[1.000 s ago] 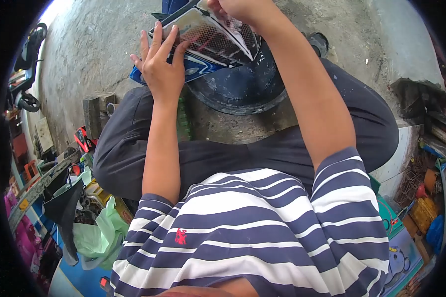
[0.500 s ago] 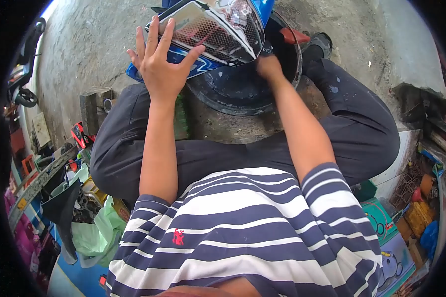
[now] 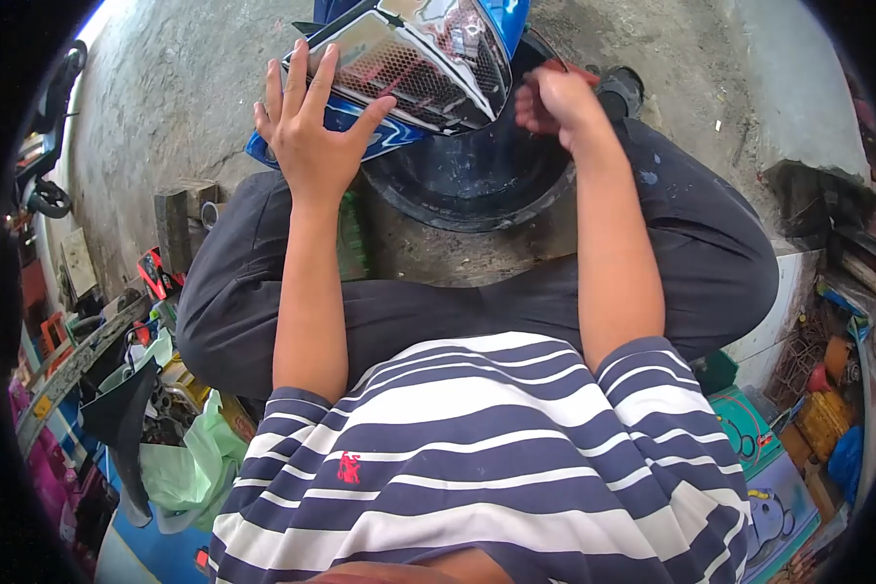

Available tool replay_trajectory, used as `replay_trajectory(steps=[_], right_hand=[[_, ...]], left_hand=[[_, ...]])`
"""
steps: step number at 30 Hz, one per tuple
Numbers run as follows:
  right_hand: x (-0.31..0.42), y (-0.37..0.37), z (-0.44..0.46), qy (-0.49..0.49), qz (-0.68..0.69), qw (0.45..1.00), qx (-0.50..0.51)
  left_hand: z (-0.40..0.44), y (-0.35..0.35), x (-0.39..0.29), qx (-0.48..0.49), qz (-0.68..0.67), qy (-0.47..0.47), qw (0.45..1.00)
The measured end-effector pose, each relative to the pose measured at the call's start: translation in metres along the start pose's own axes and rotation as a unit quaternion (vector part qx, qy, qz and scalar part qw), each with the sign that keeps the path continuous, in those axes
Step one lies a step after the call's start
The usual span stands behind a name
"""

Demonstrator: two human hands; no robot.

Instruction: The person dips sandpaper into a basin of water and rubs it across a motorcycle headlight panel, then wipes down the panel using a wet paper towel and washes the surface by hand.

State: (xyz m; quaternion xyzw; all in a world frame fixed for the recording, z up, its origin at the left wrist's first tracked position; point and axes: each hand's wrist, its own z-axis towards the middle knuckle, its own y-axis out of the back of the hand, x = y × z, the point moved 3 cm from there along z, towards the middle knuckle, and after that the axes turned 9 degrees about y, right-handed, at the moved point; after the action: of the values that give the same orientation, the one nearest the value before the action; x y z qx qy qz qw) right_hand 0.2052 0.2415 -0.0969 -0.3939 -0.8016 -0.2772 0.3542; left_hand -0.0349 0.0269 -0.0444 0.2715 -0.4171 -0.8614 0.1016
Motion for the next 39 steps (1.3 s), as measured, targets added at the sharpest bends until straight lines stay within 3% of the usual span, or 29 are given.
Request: replay_trajectory(steps=[1,4,7,11,14,18,20,22,25,28,32,35,39], right_hand=[[0.024,0.0,-0.008,0.015,-0.023,1.0,-0.005],[0.08,-0.014,-0.031,0.117,-0.046,0.986,0.113],[0.092,-0.048,-0.015,0.222,0.031,0.955,0.194],[0.11,-0.056,-0.023,0.268,0.068,0.949,0.154],[0.084,-0.046,-0.011,0.358,0.076,0.93,0.032],[0.021,-0.03,-0.014,0.295,0.016,0.949,-0.11],[-0.007,-0.033,-0.017,0.21,0.019,0.974,-0.086],[-0.013,-0.044,-0.028,0.047,0.242,0.969,-0.02],[-0.007,-0.055,-0.019,0.163,0.231,0.959,0.031],[0.016,-0.036,-0.03,0.244,0.094,0.965,-0.008],[0.042,-0.016,-0.056,0.231,0.113,0.966,-0.029],[0.041,-0.001,-0.064,0.254,0.046,0.965,-0.055],[0.02,0.004,-0.066,0.197,0.077,0.977,-0.026]], left_hand=[[0.001,0.0,-0.001,0.002,-0.004,0.002,1.0],[0.001,0.005,-0.002,0.01,-0.008,0.011,1.0],[-0.001,0.007,-0.005,0.021,-0.01,0.018,1.0],[-0.001,0.009,-0.004,0.03,-0.007,0.015,0.999],[-0.001,0.007,-0.003,0.026,-0.009,0.01,1.0],[-0.001,0.006,-0.002,0.025,-0.005,0.008,1.0],[0.0,0.005,-0.001,0.018,-0.01,0.002,1.0],[0.0,0.007,-0.003,0.016,-0.019,0.001,1.0],[0.002,0.014,-0.008,0.022,-0.033,0.023,0.999],[-0.003,0.021,-0.026,0.034,-0.046,0.079,0.995],[-0.015,0.031,-0.05,0.089,-0.092,0.143,0.981],[-0.021,0.035,-0.057,0.155,-0.138,0.189,0.96],[-0.016,0.036,-0.055,0.152,-0.11,0.143,0.972]])
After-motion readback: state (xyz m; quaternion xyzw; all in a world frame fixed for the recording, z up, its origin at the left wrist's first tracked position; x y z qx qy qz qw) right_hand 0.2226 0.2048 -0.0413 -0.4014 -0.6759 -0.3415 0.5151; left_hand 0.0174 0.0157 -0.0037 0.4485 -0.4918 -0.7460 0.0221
